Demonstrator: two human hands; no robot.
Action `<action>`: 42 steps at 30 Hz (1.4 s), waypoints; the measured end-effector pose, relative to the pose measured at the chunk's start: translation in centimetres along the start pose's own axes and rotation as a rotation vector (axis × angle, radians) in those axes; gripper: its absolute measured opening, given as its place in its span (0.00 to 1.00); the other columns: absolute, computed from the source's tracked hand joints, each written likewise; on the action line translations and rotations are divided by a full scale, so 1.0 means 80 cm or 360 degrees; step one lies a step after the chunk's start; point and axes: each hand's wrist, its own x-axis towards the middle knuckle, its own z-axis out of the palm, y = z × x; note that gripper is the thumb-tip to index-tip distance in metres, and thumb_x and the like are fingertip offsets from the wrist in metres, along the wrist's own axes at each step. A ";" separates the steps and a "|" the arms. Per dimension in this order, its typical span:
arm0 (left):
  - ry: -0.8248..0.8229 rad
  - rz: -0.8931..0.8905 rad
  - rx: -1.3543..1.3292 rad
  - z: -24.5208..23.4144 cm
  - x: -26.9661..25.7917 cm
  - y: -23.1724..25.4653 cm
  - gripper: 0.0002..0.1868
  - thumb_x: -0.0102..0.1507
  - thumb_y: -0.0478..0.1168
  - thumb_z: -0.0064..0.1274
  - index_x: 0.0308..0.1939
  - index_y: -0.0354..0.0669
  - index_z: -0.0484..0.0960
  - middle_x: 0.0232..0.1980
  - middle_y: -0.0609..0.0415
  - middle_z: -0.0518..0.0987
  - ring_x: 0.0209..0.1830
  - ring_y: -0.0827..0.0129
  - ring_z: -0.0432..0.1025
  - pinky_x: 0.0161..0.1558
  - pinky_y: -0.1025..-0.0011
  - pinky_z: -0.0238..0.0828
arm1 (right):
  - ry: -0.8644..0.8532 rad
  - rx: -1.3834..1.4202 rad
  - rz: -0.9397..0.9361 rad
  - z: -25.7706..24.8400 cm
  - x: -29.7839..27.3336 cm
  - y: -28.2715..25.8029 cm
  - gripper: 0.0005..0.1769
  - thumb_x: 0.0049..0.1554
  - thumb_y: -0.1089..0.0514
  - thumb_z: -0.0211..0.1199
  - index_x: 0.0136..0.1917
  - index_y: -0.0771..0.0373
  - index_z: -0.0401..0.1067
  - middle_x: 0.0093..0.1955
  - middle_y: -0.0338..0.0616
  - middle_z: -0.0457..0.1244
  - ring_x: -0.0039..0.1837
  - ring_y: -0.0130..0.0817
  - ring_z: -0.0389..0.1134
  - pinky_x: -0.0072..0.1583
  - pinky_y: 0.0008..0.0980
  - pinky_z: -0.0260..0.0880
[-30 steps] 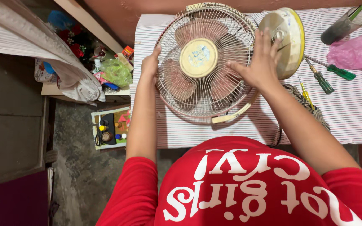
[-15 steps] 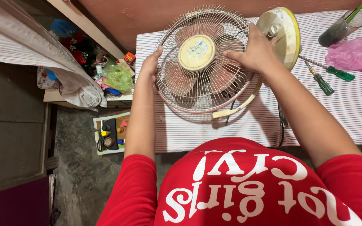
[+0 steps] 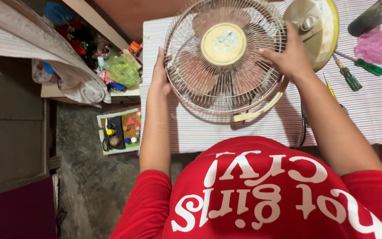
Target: The person assembles a table fan by attaching the front wire cage to the fan head. They align the cage, secure it with a yellow zip tie, and repeatedly adjust the cage to ensure it is properly fitted.
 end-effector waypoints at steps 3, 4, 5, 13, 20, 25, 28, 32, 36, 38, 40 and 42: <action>-0.0036 0.0132 -0.0050 -0.004 0.001 -0.014 0.26 0.74 0.53 0.40 0.61 0.32 0.76 0.55 0.42 0.81 0.51 0.55 0.77 0.56 0.56 0.77 | 0.0093 0.0038 -0.0204 0.000 -0.021 0.021 0.63 0.53 0.40 0.78 0.85 0.69 0.46 0.82 0.66 0.53 0.82 0.56 0.57 0.81 0.46 0.55; 0.0037 0.0108 -0.0069 -0.008 0.001 -0.019 0.26 0.73 0.52 0.40 0.60 0.33 0.76 0.54 0.41 0.82 0.50 0.54 0.78 0.55 0.55 0.78 | 0.0121 -0.0055 -0.0240 0.005 -0.023 0.023 0.64 0.53 0.40 0.80 0.85 0.70 0.46 0.82 0.68 0.51 0.82 0.58 0.55 0.81 0.48 0.53; 0.0111 0.0084 -0.0087 -0.011 -0.001 -0.023 0.25 0.73 0.52 0.39 0.59 0.33 0.76 0.53 0.41 0.82 0.48 0.54 0.78 0.54 0.55 0.78 | 0.0149 -0.0147 -0.0277 0.011 -0.025 0.025 0.65 0.52 0.40 0.81 0.85 0.70 0.45 0.83 0.69 0.49 0.82 0.61 0.53 0.80 0.49 0.51; 0.0234 0.0177 0.0017 0.007 -0.022 -0.029 0.29 0.71 0.54 0.40 0.65 0.31 0.72 0.59 0.38 0.79 0.55 0.53 0.77 0.57 0.57 0.76 | 0.0165 -0.0228 -0.0202 0.023 -0.021 0.028 0.67 0.58 0.38 0.82 0.86 0.68 0.39 0.85 0.68 0.44 0.84 0.62 0.49 0.81 0.50 0.51; 0.0198 0.0636 0.0304 -0.007 -0.022 -0.039 0.32 0.71 0.51 0.47 0.71 0.30 0.66 0.68 0.42 0.74 0.64 0.61 0.71 0.67 0.64 0.66 | 0.0185 -0.0235 -0.0275 0.031 -0.034 0.030 0.67 0.60 0.40 0.83 0.85 0.69 0.36 0.86 0.70 0.41 0.86 0.63 0.45 0.83 0.49 0.49; 0.0766 0.0869 0.0632 -0.049 -0.045 -0.062 0.26 0.70 0.46 0.49 0.61 0.23 0.78 0.60 0.40 0.81 0.58 0.61 0.75 0.61 0.67 0.69 | 0.0151 -0.0278 -0.0224 0.030 -0.041 0.026 0.69 0.59 0.40 0.82 0.87 0.69 0.35 0.86 0.71 0.41 0.86 0.64 0.43 0.83 0.50 0.46; 0.0717 0.0865 0.0679 -0.051 -0.071 -0.089 0.24 0.70 0.43 0.47 0.61 0.23 0.78 0.58 0.40 0.82 0.57 0.62 0.75 0.61 0.69 0.69 | 0.0172 -0.0230 -0.0249 0.029 -0.045 0.030 0.66 0.61 0.41 0.81 0.86 0.69 0.35 0.86 0.70 0.40 0.87 0.63 0.43 0.84 0.49 0.46; 0.0642 0.0755 0.0599 -0.024 -0.087 -0.096 0.25 0.70 0.43 0.48 0.64 0.22 0.75 0.61 0.39 0.80 0.60 0.61 0.73 0.62 0.69 0.67 | 0.0230 -0.0123 -0.0356 0.035 -0.049 0.038 0.60 0.65 0.42 0.75 0.86 0.67 0.34 0.86 0.69 0.40 0.89 0.62 0.43 0.86 0.49 0.46; 0.0746 0.0666 0.0765 0.005 -0.103 -0.093 0.29 0.71 0.44 0.48 0.70 0.26 0.65 0.67 0.40 0.74 0.64 0.60 0.71 0.63 0.69 0.65 | 0.0285 -0.0203 -0.0454 0.041 -0.057 0.044 0.56 0.64 0.41 0.68 0.87 0.65 0.36 0.86 0.67 0.40 0.88 0.60 0.43 0.88 0.49 0.47; 0.0724 0.0687 0.0778 0.008 -0.108 -0.096 0.30 0.71 0.44 0.48 0.71 0.26 0.64 0.68 0.38 0.73 0.66 0.60 0.70 0.64 0.69 0.64 | 0.0322 -0.0173 -0.0445 0.046 -0.064 0.047 0.55 0.66 0.40 0.68 0.87 0.64 0.37 0.87 0.65 0.41 0.88 0.58 0.45 0.86 0.47 0.48; 0.0725 0.0691 0.0748 0.001 -0.107 -0.099 0.29 0.70 0.44 0.47 0.71 0.27 0.65 0.68 0.38 0.73 0.66 0.60 0.70 0.64 0.68 0.64 | 0.0359 -0.0162 -0.0452 0.050 -0.073 0.048 0.54 0.67 0.40 0.68 0.87 0.63 0.37 0.87 0.63 0.42 0.88 0.58 0.46 0.86 0.46 0.49; 0.0752 0.0681 0.0677 -0.013 -0.096 -0.101 0.28 0.71 0.43 0.47 0.70 0.28 0.66 0.67 0.40 0.74 0.65 0.61 0.70 0.64 0.68 0.64 | 0.0398 -0.0169 -0.0478 0.053 -0.080 0.050 0.54 0.68 0.38 0.67 0.87 0.64 0.37 0.87 0.63 0.42 0.88 0.58 0.46 0.85 0.47 0.49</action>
